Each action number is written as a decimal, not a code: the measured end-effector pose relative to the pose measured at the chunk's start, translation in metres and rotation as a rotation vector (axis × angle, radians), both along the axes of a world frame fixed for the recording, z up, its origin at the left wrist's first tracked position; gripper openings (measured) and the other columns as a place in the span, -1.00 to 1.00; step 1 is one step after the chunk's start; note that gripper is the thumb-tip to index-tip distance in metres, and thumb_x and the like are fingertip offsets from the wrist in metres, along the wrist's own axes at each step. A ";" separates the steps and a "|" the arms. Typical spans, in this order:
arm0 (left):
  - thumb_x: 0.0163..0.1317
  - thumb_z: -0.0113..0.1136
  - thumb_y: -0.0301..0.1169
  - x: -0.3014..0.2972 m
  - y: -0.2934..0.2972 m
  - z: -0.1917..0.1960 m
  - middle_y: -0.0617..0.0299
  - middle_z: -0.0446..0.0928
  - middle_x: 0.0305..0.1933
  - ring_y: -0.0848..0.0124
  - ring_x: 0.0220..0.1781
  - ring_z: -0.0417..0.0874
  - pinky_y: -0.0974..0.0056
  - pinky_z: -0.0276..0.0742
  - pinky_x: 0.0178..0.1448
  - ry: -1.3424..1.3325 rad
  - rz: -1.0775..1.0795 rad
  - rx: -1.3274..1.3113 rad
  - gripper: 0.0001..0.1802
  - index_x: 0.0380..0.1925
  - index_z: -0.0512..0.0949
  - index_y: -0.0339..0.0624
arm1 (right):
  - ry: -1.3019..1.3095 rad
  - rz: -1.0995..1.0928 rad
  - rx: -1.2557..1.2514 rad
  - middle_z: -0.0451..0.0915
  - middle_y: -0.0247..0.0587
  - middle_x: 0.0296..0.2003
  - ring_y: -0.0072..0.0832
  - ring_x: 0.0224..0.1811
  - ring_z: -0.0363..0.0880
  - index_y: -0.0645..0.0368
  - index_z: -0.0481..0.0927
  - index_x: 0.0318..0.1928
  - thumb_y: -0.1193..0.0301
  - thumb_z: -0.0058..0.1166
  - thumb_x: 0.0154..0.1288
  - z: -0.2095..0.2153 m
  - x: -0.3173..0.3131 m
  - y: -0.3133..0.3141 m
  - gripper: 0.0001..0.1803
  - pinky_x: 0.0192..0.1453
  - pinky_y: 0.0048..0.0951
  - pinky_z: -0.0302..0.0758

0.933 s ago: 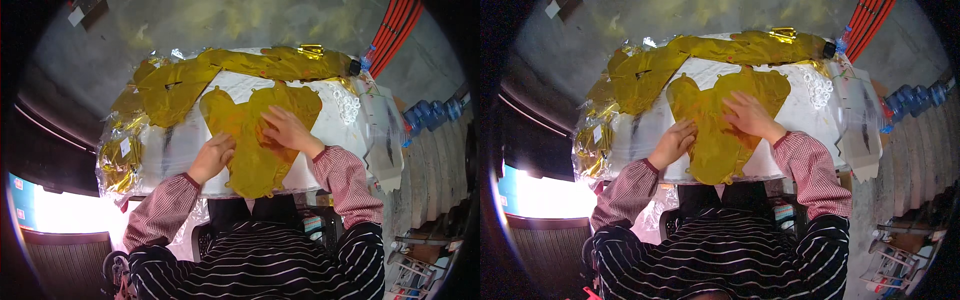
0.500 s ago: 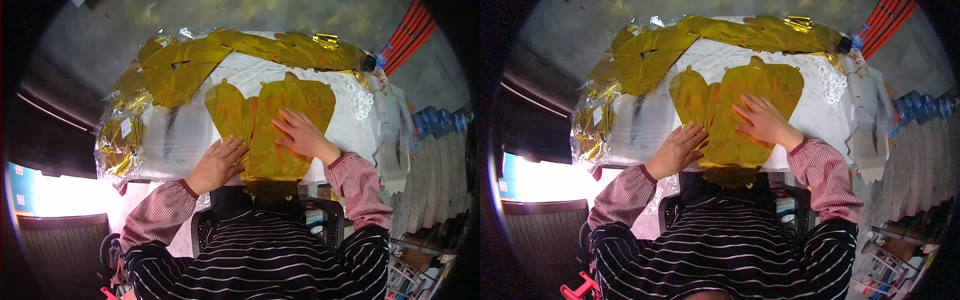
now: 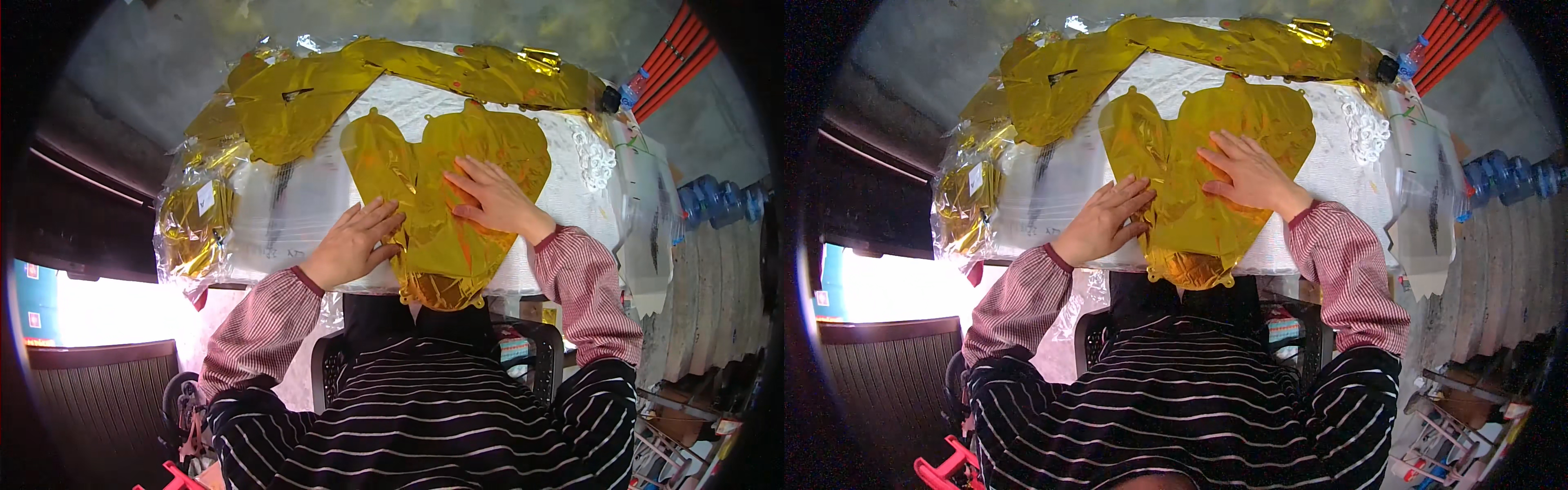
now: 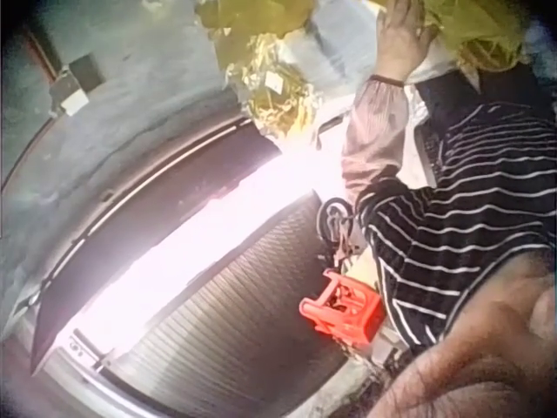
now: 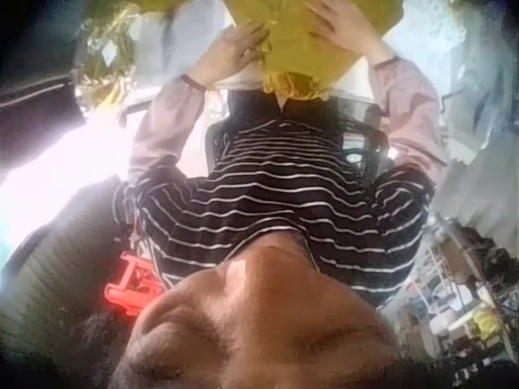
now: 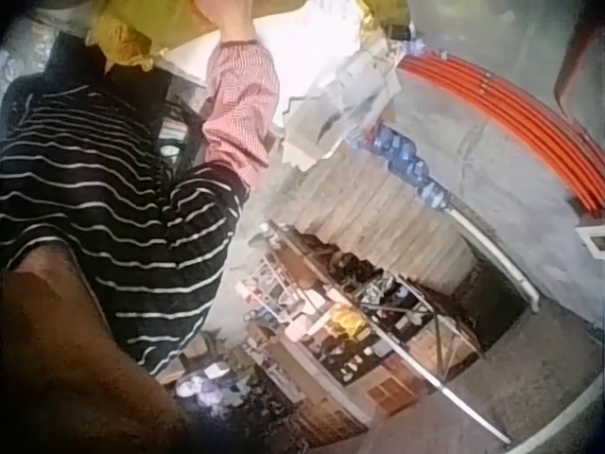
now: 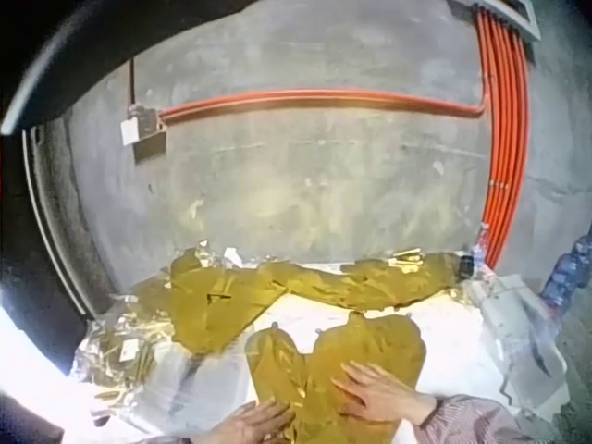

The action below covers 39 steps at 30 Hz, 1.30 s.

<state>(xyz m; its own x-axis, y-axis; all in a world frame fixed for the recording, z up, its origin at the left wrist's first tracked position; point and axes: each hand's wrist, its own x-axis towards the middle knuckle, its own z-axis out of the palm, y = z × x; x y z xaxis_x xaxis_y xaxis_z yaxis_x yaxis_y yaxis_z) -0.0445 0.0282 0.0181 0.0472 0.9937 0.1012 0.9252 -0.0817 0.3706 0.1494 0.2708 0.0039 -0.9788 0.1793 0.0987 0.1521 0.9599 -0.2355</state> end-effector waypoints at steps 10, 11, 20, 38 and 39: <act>0.27 0.18 -0.23 -0.003 -0.006 0.000 0.02 0.23 0.42 0.04 0.48 0.16 0.00 0.10 0.46 0.016 -0.004 -0.034 -0.40 0.29 0.33 -0.11 | 0.057 0.068 0.029 0.18 0.02 0.38 -0.07 0.43 0.12 0.01 0.34 0.32 -0.06 0.06 0.27 -0.002 0.002 -0.007 -0.29 0.45 -0.10 0.07; 0.27 0.18 -0.23 -0.002 -0.007 0.001 0.03 0.23 0.42 0.04 0.48 0.16 0.01 0.11 0.46 0.014 -0.002 -0.037 -0.40 0.29 0.33 -0.10 | 0.064 0.070 0.029 0.18 0.02 0.38 -0.08 0.43 0.12 0.01 0.34 0.32 -0.06 0.07 0.27 -0.003 0.002 -0.007 -0.29 0.45 -0.10 0.07; 0.18 0.27 -0.24 0.005 0.000 0.007 0.01 0.25 0.40 0.01 0.46 0.18 0.02 0.16 0.42 -0.013 -0.030 0.058 -0.38 0.24 0.38 -0.12 | 0.065 0.070 0.036 0.18 0.02 0.38 -0.11 0.44 0.11 0.00 0.34 0.33 -0.10 0.05 0.26 -0.003 0.001 -0.009 -0.27 0.47 -0.12 0.05; 0.10 0.33 -0.07 0.005 0.016 -0.003 -0.10 0.28 0.33 -0.05 0.38 0.27 0.02 0.22 0.38 0.025 0.050 0.077 -0.24 0.26 0.34 -0.15 | 0.067 0.069 0.015 0.17 0.01 0.39 -0.10 0.44 0.11 0.01 0.33 0.33 -0.04 0.12 0.23 0.003 0.000 -0.014 -0.26 0.46 -0.10 0.06; 0.10 0.33 -0.07 0.005 0.016 -0.003 -0.10 0.28 0.33 -0.05 0.38 0.27 0.02 0.22 0.38 0.026 0.049 0.077 -0.24 0.26 0.34 -0.15 | 0.062 0.069 0.013 0.16 0.00 0.39 -0.10 0.44 0.11 0.01 0.33 0.34 -0.05 0.12 0.23 0.003 -0.001 -0.014 -0.26 0.46 -0.11 0.05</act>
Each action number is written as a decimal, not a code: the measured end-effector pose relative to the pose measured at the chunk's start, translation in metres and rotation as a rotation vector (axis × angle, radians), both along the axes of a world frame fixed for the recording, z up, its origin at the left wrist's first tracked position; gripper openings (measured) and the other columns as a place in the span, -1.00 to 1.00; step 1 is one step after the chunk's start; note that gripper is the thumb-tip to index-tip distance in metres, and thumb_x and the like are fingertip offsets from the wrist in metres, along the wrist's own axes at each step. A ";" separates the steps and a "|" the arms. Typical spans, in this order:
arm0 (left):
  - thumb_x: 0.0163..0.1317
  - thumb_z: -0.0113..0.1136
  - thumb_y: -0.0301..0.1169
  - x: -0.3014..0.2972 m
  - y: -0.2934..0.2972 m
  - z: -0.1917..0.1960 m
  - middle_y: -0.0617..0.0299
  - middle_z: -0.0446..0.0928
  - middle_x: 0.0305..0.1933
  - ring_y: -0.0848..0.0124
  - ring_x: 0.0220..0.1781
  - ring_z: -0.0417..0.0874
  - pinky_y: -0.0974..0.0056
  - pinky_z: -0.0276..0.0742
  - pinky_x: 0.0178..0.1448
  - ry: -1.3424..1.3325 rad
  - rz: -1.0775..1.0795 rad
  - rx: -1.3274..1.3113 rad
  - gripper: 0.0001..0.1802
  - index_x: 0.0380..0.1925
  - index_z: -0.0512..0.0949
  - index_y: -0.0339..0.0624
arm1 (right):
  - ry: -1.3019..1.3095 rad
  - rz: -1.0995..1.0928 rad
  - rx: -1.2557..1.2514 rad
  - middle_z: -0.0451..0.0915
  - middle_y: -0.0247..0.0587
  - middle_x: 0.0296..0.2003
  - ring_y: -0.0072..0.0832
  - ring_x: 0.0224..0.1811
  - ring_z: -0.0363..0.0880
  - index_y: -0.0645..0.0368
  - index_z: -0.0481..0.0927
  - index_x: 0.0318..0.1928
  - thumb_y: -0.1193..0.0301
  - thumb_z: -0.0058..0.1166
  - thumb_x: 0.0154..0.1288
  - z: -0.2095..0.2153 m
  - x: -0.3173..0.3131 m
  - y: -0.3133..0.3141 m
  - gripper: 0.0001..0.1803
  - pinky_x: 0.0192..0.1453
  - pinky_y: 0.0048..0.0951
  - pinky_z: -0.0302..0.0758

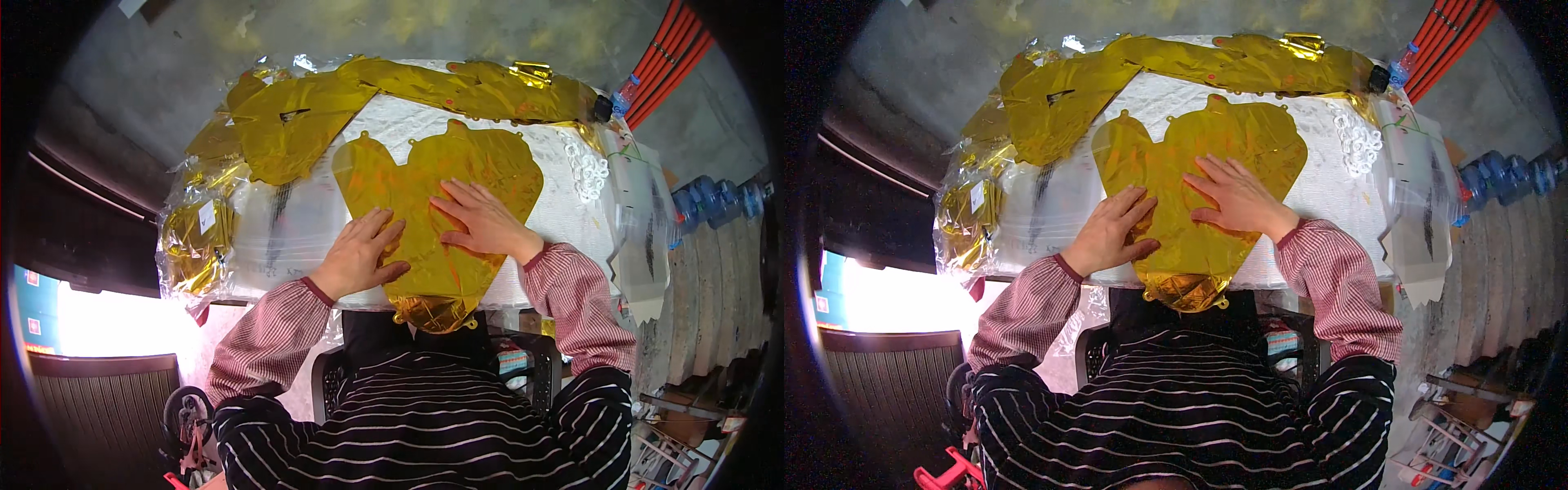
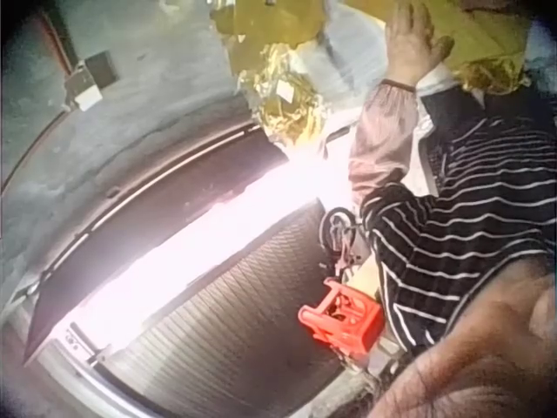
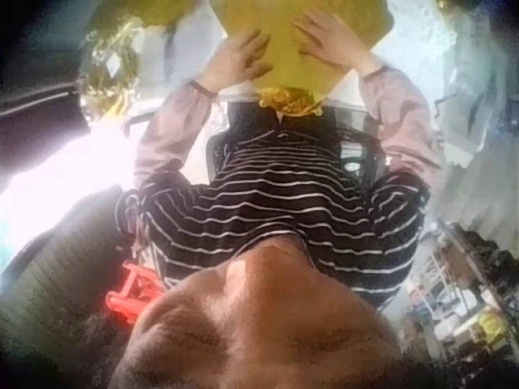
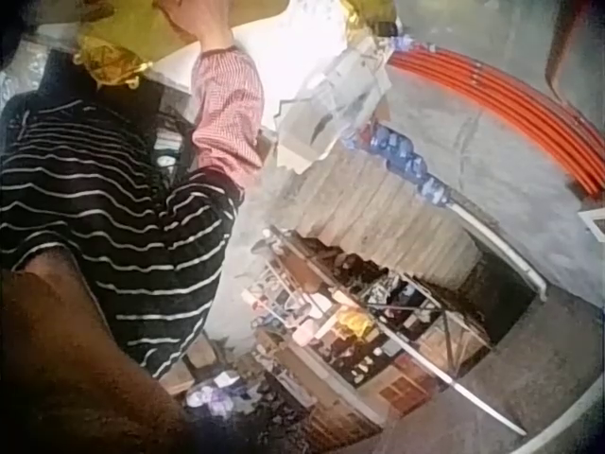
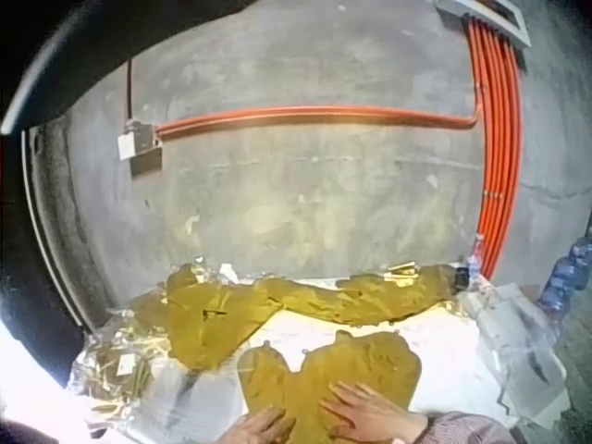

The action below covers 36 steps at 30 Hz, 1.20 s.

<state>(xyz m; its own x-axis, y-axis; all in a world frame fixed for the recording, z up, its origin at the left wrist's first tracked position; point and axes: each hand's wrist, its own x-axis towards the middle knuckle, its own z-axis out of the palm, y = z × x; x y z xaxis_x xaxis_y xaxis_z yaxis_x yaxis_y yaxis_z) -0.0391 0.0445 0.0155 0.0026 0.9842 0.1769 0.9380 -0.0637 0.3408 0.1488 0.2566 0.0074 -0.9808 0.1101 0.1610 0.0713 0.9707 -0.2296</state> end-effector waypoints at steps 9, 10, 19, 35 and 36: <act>0.12 0.30 -0.05 0.000 0.000 0.001 -0.09 0.27 0.34 -0.05 0.39 0.27 0.02 0.22 0.37 0.037 0.002 -0.012 -0.27 0.27 0.36 -0.06 | 0.008 0.008 0.005 0.17 -0.01 0.39 -0.11 0.44 0.11 0.01 0.33 0.33 -0.05 0.10 0.24 -0.003 -0.003 0.001 -0.27 0.47 -0.11 0.04; 0.12 0.30 -0.06 0.000 0.000 0.001 -0.09 0.27 0.34 -0.05 0.39 0.26 0.01 0.22 0.37 0.030 0.006 -0.013 -0.28 0.26 0.36 -0.07 | 0.009 0.008 0.006 0.17 -0.01 0.39 -0.11 0.44 0.11 0.01 0.33 0.33 -0.05 0.10 0.24 -0.003 -0.003 0.002 -0.27 0.47 -0.11 0.04; 0.15 0.28 -0.06 -0.018 0.049 0.008 -0.11 0.27 0.34 -0.05 0.41 0.23 0.04 0.23 0.37 0.013 -0.043 0.068 -0.29 0.24 0.36 -0.17 | 0.008 -0.003 -0.003 0.17 0.03 0.38 -0.06 0.43 0.11 0.01 0.34 0.32 -0.03 0.13 0.22 0.001 -0.001 -0.001 -0.28 0.45 -0.07 0.06; 0.09 0.30 -0.02 -0.021 0.056 -0.010 -0.05 0.24 0.38 -0.01 0.45 0.19 -0.02 0.15 0.38 0.002 0.003 0.001 -0.25 0.24 0.37 -0.10 | 0.239 -0.606 -0.069 0.57 0.02 -0.03 -0.08 0.06 0.52 0.14 0.54 0.02 0.37 0.09 0.20 0.021 -0.029 0.112 -0.64 0.09 -0.17 0.48; 0.08 0.30 0.00 -0.021 0.056 -0.012 -0.05 0.25 0.37 0.01 0.45 0.18 -0.01 0.15 0.39 -0.013 0.014 -0.005 -0.25 0.24 0.38 -0.09 | 0.137 -0.749 0.214 0.58 -0.09 -0.17 -0.09 -0.10 0.56 0.18 0.54 -0.14 0.46 0.06 0.13 0.025 -0.030 0.134 -0.75 -0.06 -0.14 0.51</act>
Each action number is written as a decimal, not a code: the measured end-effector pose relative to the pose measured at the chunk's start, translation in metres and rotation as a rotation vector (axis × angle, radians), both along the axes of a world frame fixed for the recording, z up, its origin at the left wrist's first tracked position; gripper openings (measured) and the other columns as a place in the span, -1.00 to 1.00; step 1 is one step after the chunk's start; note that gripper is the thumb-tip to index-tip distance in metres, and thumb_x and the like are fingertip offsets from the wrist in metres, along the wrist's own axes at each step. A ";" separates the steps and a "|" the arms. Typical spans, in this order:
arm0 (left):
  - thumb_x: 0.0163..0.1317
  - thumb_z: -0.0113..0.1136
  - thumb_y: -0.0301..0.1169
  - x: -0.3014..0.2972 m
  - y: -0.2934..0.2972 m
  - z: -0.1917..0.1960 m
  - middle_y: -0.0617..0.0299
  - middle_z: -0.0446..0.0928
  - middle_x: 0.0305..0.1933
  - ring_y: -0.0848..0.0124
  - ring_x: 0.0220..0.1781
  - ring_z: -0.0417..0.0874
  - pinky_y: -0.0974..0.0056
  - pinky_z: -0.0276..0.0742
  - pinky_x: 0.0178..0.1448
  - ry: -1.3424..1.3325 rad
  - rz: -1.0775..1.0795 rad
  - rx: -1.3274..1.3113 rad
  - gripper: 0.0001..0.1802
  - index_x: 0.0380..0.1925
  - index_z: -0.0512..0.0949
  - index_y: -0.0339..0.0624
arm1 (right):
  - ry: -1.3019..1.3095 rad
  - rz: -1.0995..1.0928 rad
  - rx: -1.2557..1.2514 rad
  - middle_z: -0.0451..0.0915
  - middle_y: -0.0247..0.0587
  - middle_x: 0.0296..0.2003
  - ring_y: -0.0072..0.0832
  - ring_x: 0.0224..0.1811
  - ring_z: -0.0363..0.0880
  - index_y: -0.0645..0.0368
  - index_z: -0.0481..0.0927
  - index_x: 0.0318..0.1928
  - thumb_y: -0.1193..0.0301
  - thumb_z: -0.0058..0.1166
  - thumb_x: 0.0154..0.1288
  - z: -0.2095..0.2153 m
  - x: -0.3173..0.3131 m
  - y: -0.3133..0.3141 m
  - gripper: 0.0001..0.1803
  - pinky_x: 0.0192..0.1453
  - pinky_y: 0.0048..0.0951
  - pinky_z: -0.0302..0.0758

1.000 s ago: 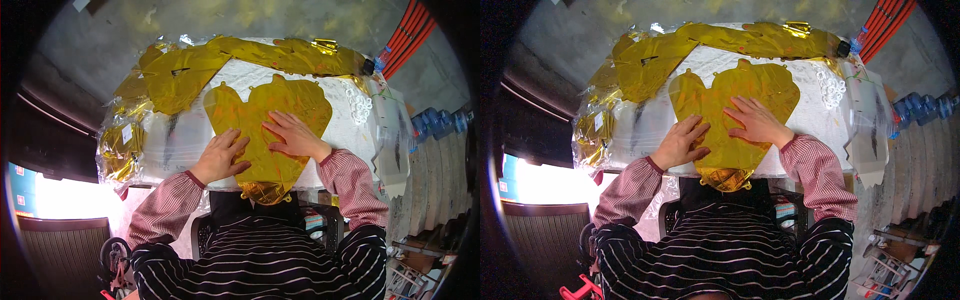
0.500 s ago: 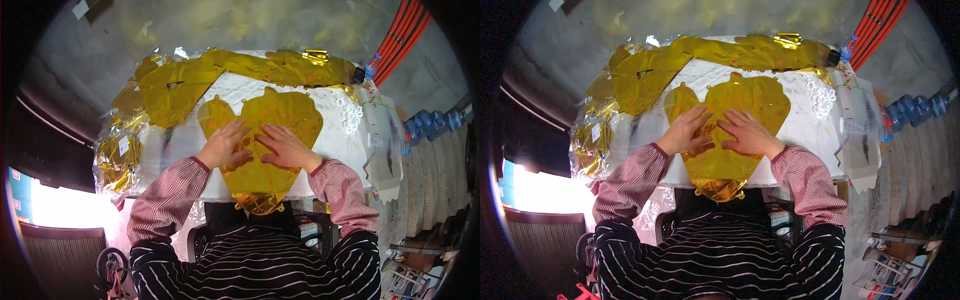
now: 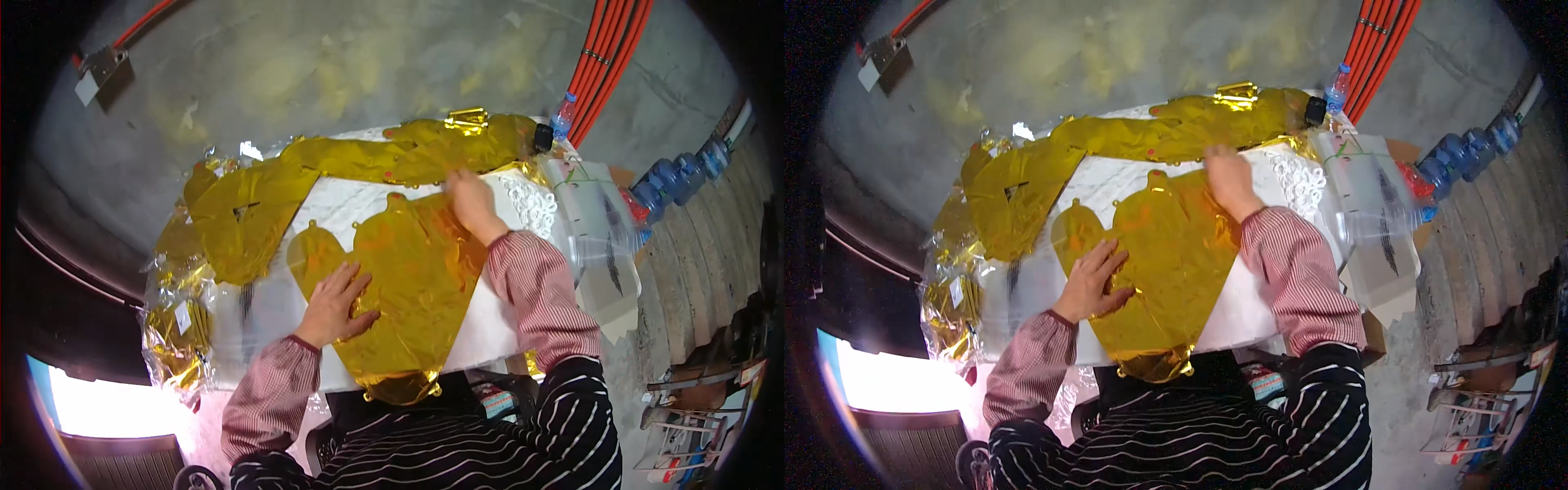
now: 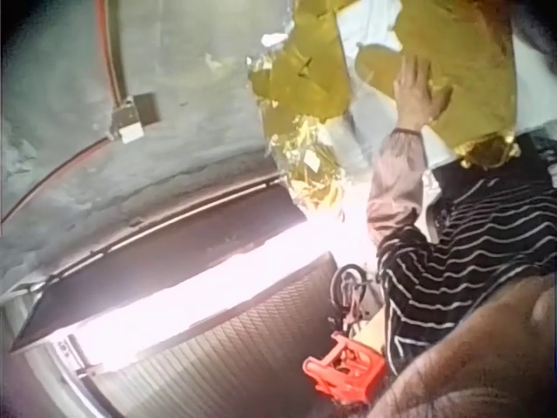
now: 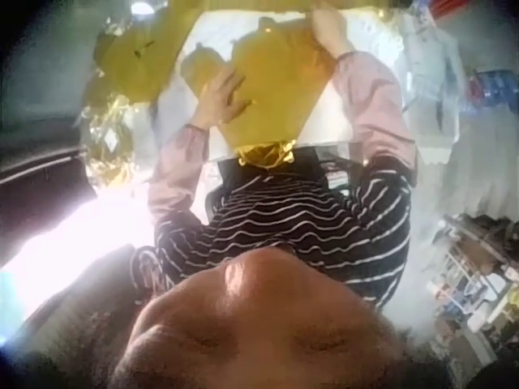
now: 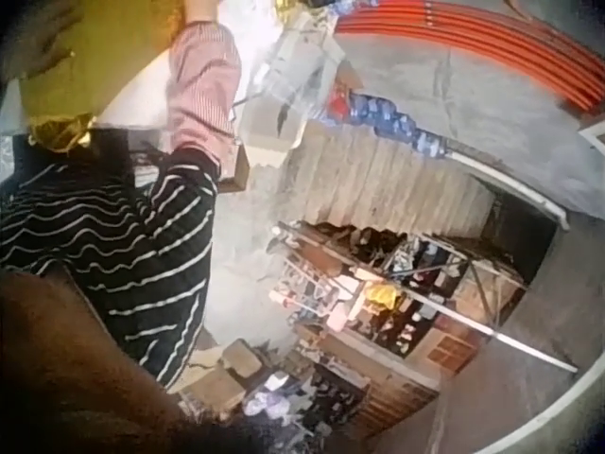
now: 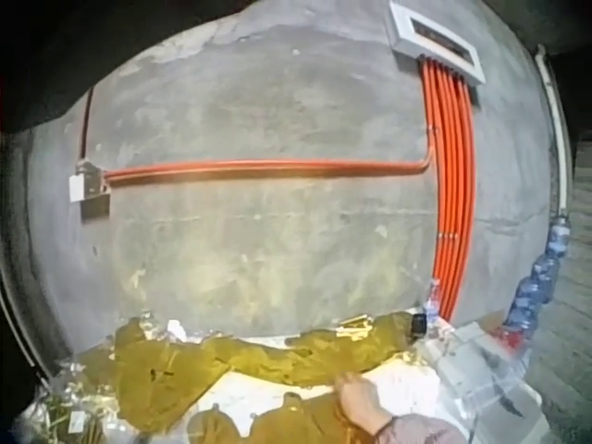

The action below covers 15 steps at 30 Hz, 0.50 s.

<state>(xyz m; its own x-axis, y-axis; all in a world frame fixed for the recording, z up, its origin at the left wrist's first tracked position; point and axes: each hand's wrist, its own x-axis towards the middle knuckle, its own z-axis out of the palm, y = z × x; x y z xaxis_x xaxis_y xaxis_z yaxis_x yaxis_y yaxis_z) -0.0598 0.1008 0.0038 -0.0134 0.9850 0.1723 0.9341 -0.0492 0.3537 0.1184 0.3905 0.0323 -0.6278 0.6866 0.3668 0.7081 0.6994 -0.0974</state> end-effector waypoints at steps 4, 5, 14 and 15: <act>0.07 0.34 -0.05 0.006 0.004 0.002 -0.08 0.25 0.37 -0.05 0.44 0.21 -0.03 0.18 0.36 -0.006 -0.032 0.017 -0.25 0.24 0.38 -0.11 | -0.107 -0.027 0.199 0.58 -0.16 -0.22 -0.11 -0.21 0.60 0.15 0.55 -0.20 0.49 0.10 0.08 -0.024 0.013 0.071 -0.78 -0.16 -0.20 0.55; 0.07 0.34 -0.06 0.006 0.004 0.004 -0.08 0.25 0.37 -0.05 0.44 0.21 -0.02 0.18 0.36 -0.010 -0.028 0.012 -0.25 0.23 0.38 -0.12 | -0.112 -0.028 0.197 0.62 -0.12 -0.30 -0.07 -0.23 0.62 0.15 0.58 -0.28 0.49 0.12 0.07 -0.025 0.010 0.077 -0.85 -0.20 -0.16 0.55; 0.09 0.32 -0.03 0.003 0.005 0.011 -0.09 0.24 0.37 -0.03 0.45 0.18 -0.02 0.12 0.40 -0.018 -0.007 -0.033 -0.26 0.24 0.38 -0.11 | 0.136 -0.125 0.026 0.62 0.10 -0.40 0.04 -0.27 0.61 0.16 0.61 -0.32 0.50 -0.05 0.18 -0.014 0.003 0.119 -0.85 -0.21 -0.05 0.51; 0.09 0.32 -0.03 0.004 0.006 0.012 -0.09 0.24 0.37 -0.03 0.45 0.18 -0.02 0.12 0.40 -0.019 -0.009 -0.028 -0.26 0.24 0.38 -0.11 | 0.258 -0.100 -0.005 0.60 0.12 -0.40 0.06 -0.27 0.60 0.18 0.59 -0.32 0.51 -0.04 0.18 -0.017 0.003 0.121 -0.87 -0.22 -0.05 0.49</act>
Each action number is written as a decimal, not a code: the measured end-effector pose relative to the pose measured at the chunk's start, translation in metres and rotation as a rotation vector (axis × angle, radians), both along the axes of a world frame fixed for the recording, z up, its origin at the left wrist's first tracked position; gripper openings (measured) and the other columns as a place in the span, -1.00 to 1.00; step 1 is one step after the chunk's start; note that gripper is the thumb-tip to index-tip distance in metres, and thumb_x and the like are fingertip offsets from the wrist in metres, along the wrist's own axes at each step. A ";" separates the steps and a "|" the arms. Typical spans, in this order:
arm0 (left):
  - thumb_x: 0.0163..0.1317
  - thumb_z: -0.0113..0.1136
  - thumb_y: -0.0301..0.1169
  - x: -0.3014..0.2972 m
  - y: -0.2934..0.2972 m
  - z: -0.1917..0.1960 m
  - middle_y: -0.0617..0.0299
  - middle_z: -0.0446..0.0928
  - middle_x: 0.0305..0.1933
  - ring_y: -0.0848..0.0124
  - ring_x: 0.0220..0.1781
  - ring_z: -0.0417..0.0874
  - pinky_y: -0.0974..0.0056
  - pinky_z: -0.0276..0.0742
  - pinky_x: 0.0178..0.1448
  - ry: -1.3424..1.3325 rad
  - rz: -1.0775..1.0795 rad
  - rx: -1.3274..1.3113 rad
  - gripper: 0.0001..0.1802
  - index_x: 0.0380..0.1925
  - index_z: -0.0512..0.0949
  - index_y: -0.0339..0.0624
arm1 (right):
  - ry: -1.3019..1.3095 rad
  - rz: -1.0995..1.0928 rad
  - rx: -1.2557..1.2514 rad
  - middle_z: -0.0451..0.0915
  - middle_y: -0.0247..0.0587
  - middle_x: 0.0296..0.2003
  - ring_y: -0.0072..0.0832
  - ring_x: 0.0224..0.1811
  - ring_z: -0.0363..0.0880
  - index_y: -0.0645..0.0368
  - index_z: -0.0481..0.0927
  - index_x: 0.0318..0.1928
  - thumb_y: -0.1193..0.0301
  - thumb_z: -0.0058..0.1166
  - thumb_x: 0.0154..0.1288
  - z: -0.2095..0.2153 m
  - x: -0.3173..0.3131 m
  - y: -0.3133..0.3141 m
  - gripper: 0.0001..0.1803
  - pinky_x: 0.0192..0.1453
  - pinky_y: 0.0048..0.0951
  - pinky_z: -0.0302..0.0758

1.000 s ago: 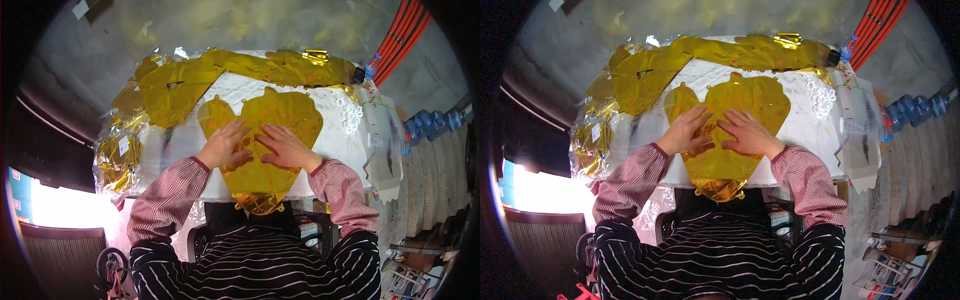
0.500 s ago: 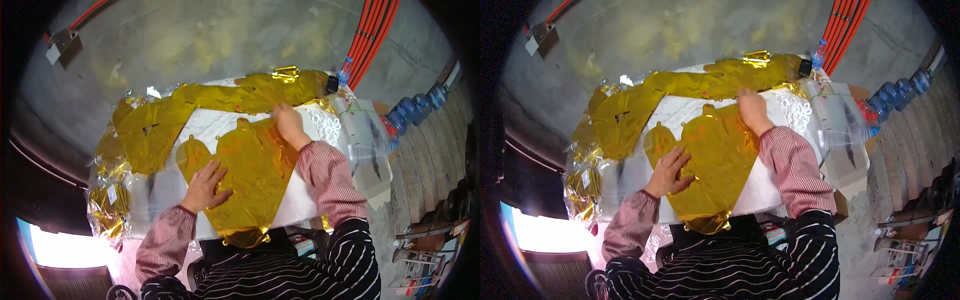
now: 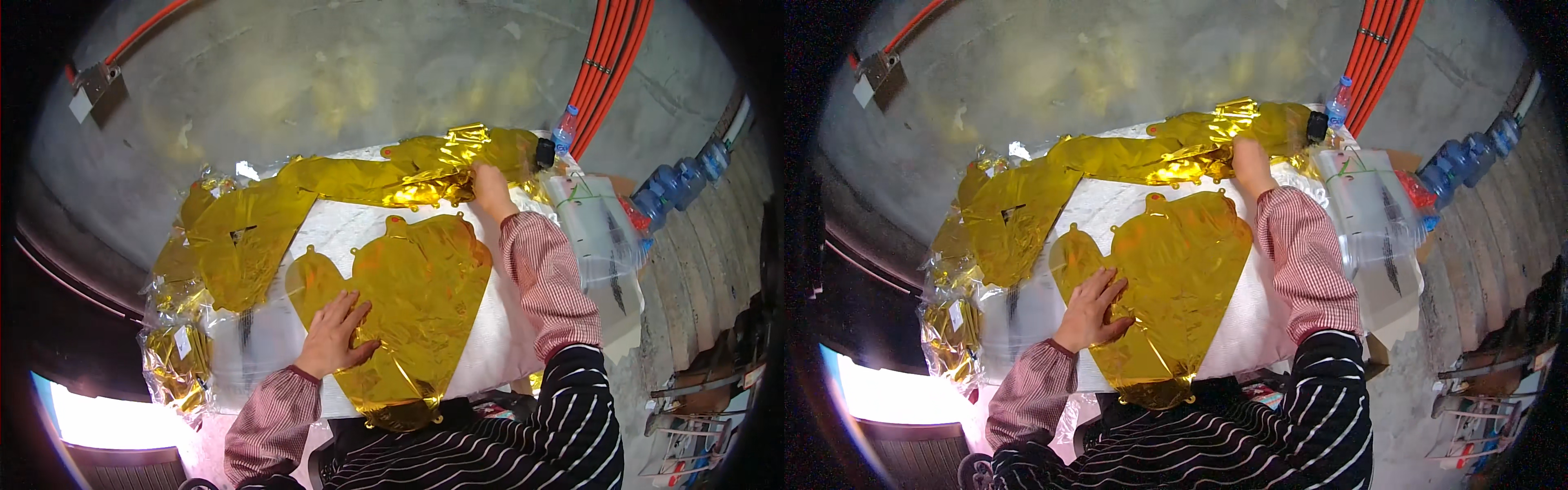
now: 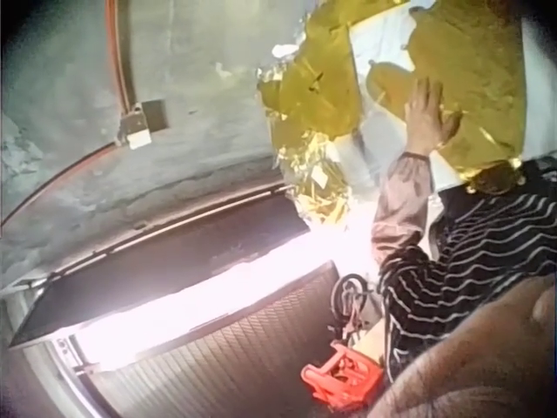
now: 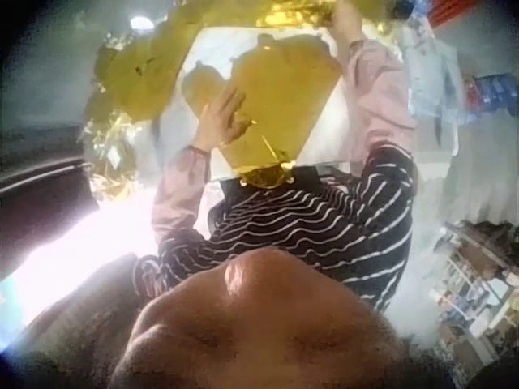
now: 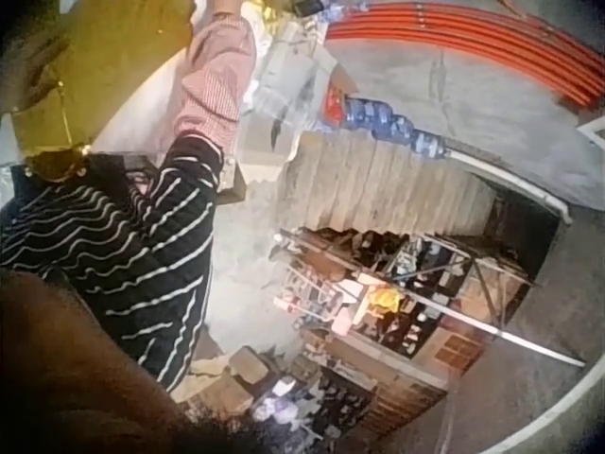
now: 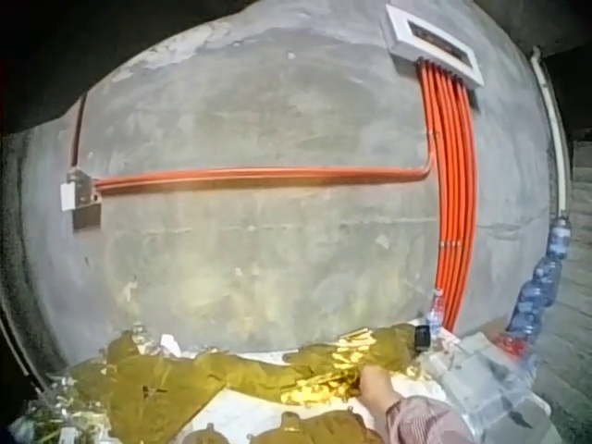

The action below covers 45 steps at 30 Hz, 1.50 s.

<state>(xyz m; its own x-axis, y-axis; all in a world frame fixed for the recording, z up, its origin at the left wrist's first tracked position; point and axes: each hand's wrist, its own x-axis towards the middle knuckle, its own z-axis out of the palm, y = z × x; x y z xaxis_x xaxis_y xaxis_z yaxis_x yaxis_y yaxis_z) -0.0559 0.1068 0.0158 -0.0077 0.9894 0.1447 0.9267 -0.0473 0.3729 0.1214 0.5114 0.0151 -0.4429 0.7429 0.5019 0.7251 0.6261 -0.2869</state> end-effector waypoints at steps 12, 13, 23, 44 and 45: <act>0.10 0.31 -0.02 0.003 -0.005 -0.003 -0.09 0.24 0.37 -0.02 0.46 0.16 -0.01 0.10 0.41 0.003 0.002 -0.014 -0.24 0.26 0.36 -0.13 | 0.457 0.325 -0.286 0.58 -0.13 -0.45 -0.32 -0.36 0.55 0.28 0.57 -0.27 0.29 0.09 0.30 0.148 0.002 0.021 -0.74 -0.19 -0.31 0.46; 0.10 0.30 -0.01 0.003 -0.006 -0.004 -0.08 0.25 0.37 -0.02 0.45 0.18 -0.01 0.11 0.41 0.006 0.008 -0.004 -0.25 0.25 0.37 -0.12 | 0.452 0.330 -0.291 0.58 -0.13 -0.45 -0.32 -0.36 0.55 0.28 0.57 -0.27 0.29 0.09 0.30 0.171 0.002 0.004 -0.74 -0.19 -0.31 0.46; 0.12 0.26 0.02 -0.002 -0.004 -0.009 -0.06 0.25 0.37 0.00 0.45 0.19 -0.01 0.11 0.41 0.008 0.006 0.032 -0.26 0.24 0.38 -0.12 | -0.535 1.417 -0.194 0.47 -0.01 -0.44 -0.08 -0.29 0.50 0.28 0.59 -0.42 0.20 0.21 0.16 0.168 -0.024 -0.214 -0.67 -0.21 -0.15 0.42; 0.02 0.27 -0.22 -0.008 -0.003 -0.023 -0.03 0.16 0.43 0.05 0.50 0.08 0.02 0.06 0.45 0.018 -0.018 0.011 -0.21 0.28 0.29 -0.26 | -0.484 0.599 -0.103 0.18 0.00 0.38 -0.05 0.44 0.10 -0.04 0.28 0.36 0.05 -0.10 0.39 -0.007 -0.003 -0.211 -0.41 0.43 -0.02 0.10; 0.02 0.27 -0.22 -0.009 -0.002 -0.023 -0.03 0.16 0.43 0.05 0.50 0.08 0.02 0.06 0.45 0.019 -0.015 0.009 -0.21 0.28 0.29 -0.26 | -0.525 0.483 -0.144 0.16 0.03 0.39 -0.02 0.45 0.06 -0.04 0.26 0.37 -0.02 -0.17 0.42 -0.010 -0.001 -0.210 -0.38 0.44 0.04 0.04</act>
<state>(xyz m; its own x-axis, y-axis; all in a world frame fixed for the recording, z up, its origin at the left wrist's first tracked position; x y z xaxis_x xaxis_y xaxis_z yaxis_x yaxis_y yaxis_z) -0.0647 0.1047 -0.0070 0.0096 0.9880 0.1540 0.9326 -0.0644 0.3551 0.1201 0.3018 0.0051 -0.8938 0.4462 0.0449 0.4419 0.8934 -0.0812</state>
